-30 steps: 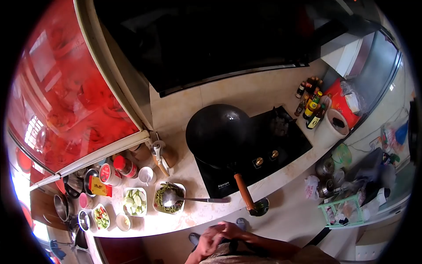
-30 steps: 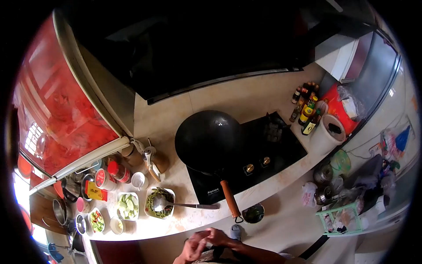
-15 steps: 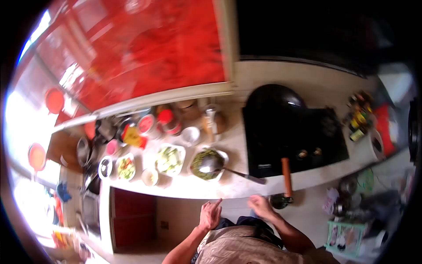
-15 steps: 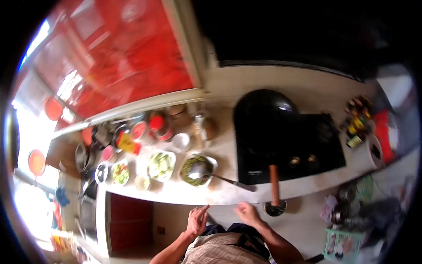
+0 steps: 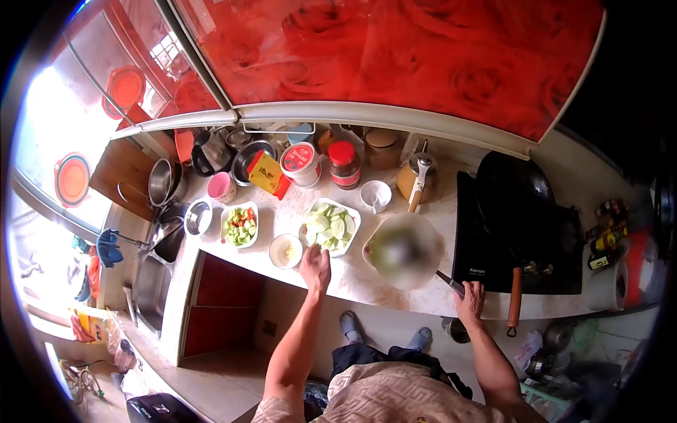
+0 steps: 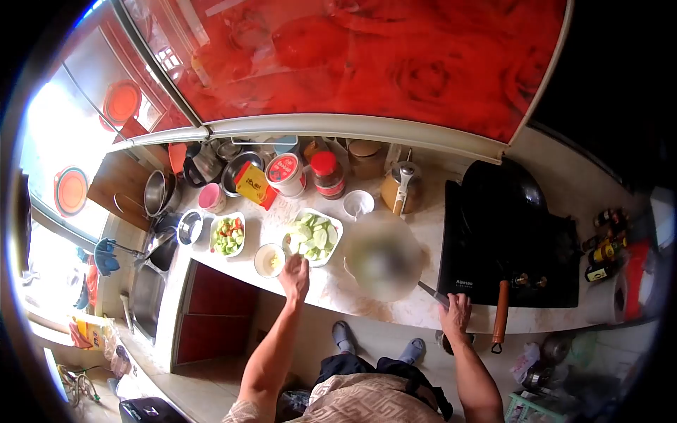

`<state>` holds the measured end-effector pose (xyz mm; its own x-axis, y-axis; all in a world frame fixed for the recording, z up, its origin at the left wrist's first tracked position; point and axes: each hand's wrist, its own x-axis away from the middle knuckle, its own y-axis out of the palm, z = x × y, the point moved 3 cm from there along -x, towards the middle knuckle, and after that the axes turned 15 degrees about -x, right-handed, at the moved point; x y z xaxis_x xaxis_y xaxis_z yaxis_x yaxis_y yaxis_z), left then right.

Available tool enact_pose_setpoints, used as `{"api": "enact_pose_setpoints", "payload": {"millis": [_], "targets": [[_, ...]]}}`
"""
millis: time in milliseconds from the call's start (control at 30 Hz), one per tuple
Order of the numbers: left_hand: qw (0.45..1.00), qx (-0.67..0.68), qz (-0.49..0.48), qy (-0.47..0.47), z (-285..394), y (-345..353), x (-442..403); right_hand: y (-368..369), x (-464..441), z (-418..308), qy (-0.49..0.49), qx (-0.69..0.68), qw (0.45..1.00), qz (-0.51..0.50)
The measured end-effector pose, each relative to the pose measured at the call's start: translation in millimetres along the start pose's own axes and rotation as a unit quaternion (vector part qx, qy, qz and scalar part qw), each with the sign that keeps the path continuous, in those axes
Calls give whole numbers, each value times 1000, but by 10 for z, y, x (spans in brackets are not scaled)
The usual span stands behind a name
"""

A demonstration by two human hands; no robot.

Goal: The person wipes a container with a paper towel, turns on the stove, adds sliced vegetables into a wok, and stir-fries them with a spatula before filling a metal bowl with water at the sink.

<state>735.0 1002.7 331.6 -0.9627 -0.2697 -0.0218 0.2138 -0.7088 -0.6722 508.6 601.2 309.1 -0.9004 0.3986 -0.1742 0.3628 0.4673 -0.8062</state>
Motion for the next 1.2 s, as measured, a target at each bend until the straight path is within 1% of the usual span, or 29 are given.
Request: {"api": "enact_pose_setpoints", "payload": {"millis": [33,67,100,133,200,267,300,333,400,433,467,533,567,600,667,733,767,867,967,1000,1067,1100,1200], "targets": [[997,-66,13,37,221,-64,-118,18,-14,-4,-5,4,1000,-4],[993,-79,21,84,210,36,-315,35,-5,-14,-8,7,1000,-8],[985,-149,-16,88,355,12,-468,54,33,-14,-8,-5,1000,-5],[974,-182,-2,135,410,72,-592,78,88,7,-7,-17,1000,0],[945,-257,43,199,413,205,-797,76,169,24,3,-49,999,-6],[979,-166,-25,115,411,220,-895,-30,272,-120,22,-88,995,-28],[989,-119,-58,70,415,218,-903,-88,306,-213,19,-96,995,-21],[994,-51,44,89,458,153,-778,-117,334,-288,47,-120,991,-30],[988,22,149,28,340,130,-486,-159,414,-418,103,-168,979,-48],[992,60,106,-45,268,105,-342,-185,432,-486,97,-182,977,-56],[986,98,62,-118,193,109,-185,-238,438,-584,121,-196,970,-83],[944,227,10,-239,-166,346,-15,-226,506,-635,132,-255,951,-113],[910,276,-5,-310,-251,423,39,-225,500,-749,148,-370,907,-134],[894,287,-13,-343,-324,487,40,-197,542,-838,279,-549,776,-138],[869,309,-61,-381,-354,588,18,-278,567,-969,328,-626,687,-168],[834,412,-123,-345,-379,663,-97,-364,584,-1074,347,-669,631,-185],[821,439,-109,-348,-362,715,-138,-402,577,-1109,355,-689,601,-194],[827,432,-71,-353,-485,793,-252,-505,576,-1149,362,-694,588,-204],[837,418,-49,-351,-490,770,-248,-456,749,-989,338,-672,638,-165],[841,416,-38,-344,-442,746,-247,-454,795,-964,312,-653,675,-143],[842,424,-51,-329,-442,704,-218,-455,877,-979,260,-611,741,-100],[843,427,-55,-322,-452,664,-206,-438,897,-983,260,-627,731,-74],[850,446,-88,-267,-229,454,-140,-440,804,-1066,297,-638,704,-96]]}}
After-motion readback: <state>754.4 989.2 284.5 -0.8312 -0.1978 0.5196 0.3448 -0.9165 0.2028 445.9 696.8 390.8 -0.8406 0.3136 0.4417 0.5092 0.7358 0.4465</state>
